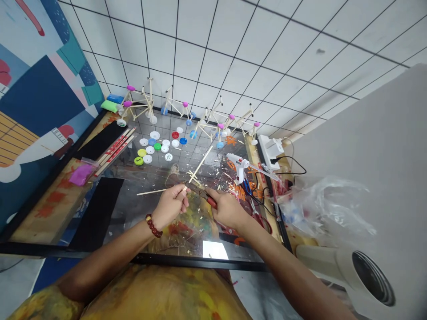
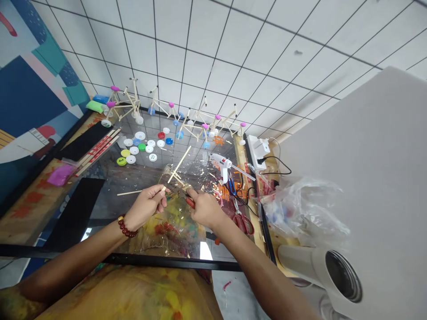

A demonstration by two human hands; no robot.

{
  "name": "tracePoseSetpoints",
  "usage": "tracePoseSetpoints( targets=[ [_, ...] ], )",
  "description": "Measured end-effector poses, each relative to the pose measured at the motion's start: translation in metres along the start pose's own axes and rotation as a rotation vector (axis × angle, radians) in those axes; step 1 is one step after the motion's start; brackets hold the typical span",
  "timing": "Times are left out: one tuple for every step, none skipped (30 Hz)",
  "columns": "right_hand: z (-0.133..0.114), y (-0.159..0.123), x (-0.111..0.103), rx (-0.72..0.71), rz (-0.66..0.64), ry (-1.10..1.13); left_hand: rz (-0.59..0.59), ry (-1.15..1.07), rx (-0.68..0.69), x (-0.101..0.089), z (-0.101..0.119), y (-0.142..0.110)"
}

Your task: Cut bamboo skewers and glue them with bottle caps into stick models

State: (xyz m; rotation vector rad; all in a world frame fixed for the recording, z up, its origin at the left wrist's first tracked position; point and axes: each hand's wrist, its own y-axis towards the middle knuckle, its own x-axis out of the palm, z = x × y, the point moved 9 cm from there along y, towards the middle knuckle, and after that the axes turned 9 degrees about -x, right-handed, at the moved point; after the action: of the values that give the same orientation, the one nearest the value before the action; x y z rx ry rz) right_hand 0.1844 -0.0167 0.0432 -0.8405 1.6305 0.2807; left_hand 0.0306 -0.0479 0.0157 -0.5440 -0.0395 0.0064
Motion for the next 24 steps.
tracePoseSetpoints(
  targets=[
    [0.000,0.000,0.000,0.006,0.008,-0.014,0.007,0.008,0.008,0.000,0.001,0.000],
    [0.001,0.000,-0.001,0.015,0.020,-0.024,0.015,0.020,0.025,-0.001,0.004,-0.001],
    [0.001,-0.001,-0.002,0.019,0.032,-0.023,0.022,0.042,0.050,-0.001,0.007,-0.001],
    [0.002,-0.002,-0.003,0.014,0.044,-0.006,0.021,0.071,0.080,-0.001,0.012,-0.001],
    [0.001,-0.003,-0.005,-0.002,0.053,0.027,0.011,0.102,0.108,0.000,0.016,-0.001],
    [0.001,-0.004,-0.006,-0.027,0.059,0.074,-0.004,0.129,0.128,0.001,0.020,0.000],
    [0.000,-0.005,-0.007,-0.057,0.058,0.129,-0.024,0.148,0.137,0.002,0.022,0.000],
    [-0.001,-0.005,-0.008,-0.087,0.053,0.184,-0.047,0.158,0.136,0.004,0.024,0.001],
    [-0.002,-0.006,-0.009,-0.111,0.047,0.230,-0.068,0.158,0.132,0.005,0.024,0.002],
    [-0.001,-0.007,-0.011,-0.126,0.045,0.264,-0.081,0.154,0.129,0.005,0.025,0.003],
    [-0.001,-0.007,-0.012,-0.132,0.047,0.285,-0.090,0.151,0.130,0.005,0.025,0.003],
    [0.000,-0.008,-0.013,-0.133,0.049,0.296,-0.099,0.149,0.130,0.006,0.025,0.004],
    [0.001,-0.008,-0.013,-0.129,0.048,0.301,-0.105,0.146,0.127,0.007,0.024,0.004],
    [0.001,-0.008,-0.013,-0.120,0.043,0.300,-0.109,0.141,0.120,0.007,0.023,0.005],
    [0.002,-0.008,-0.012,-0.108,0.037,0.294,-0.114,0.135,0.113,0.008,0.021,0.006],
    [0.002,-0.008,-0.010,-0.098,0.032,0.284,-0.117,0.128,0.110,0.009,0.020,0.007],
    [0.001,-0.008,-0.008,-0.091,0.031,0.268,-0.118,0.121,0.110,0.010,0.020,0.007],
    [0.001,-0.008,-0.007,-0.082,0.038,0.247,-0.116,0.113,0.109,0.010,0.019,0.008],
    [0.000,-0.008,-0.007,-0.072,0.051,0.219,-0.112,0.106,0.109,0.011,0.019,0.009],
    [0.000,-0.008,-0.006,-0.061,0.064,0.190,-0.107,0.099,0.107,0.011,0.019,0.009],
    [0.001,-0.008,-0.005,-0.049,0.070,0.160,-0.103,0.094,0.101,0.010,0.018,0.010],
    [0.001,-0.008,-0.003,-0.036,0.067,0.131,-0.097,0.095,0.093,0.010,0.018,0.010],
    [0.002,-0.007,-0.001,-0.022,0.059,0.105,-0.088,0.104,0.087,0.009,0.018,0.010],
    [0.003,-0.005,0.000,-0.010,0.053,0.082,-0.074,0.116,0.084,0.008,0.018,0.011]
  ],
)
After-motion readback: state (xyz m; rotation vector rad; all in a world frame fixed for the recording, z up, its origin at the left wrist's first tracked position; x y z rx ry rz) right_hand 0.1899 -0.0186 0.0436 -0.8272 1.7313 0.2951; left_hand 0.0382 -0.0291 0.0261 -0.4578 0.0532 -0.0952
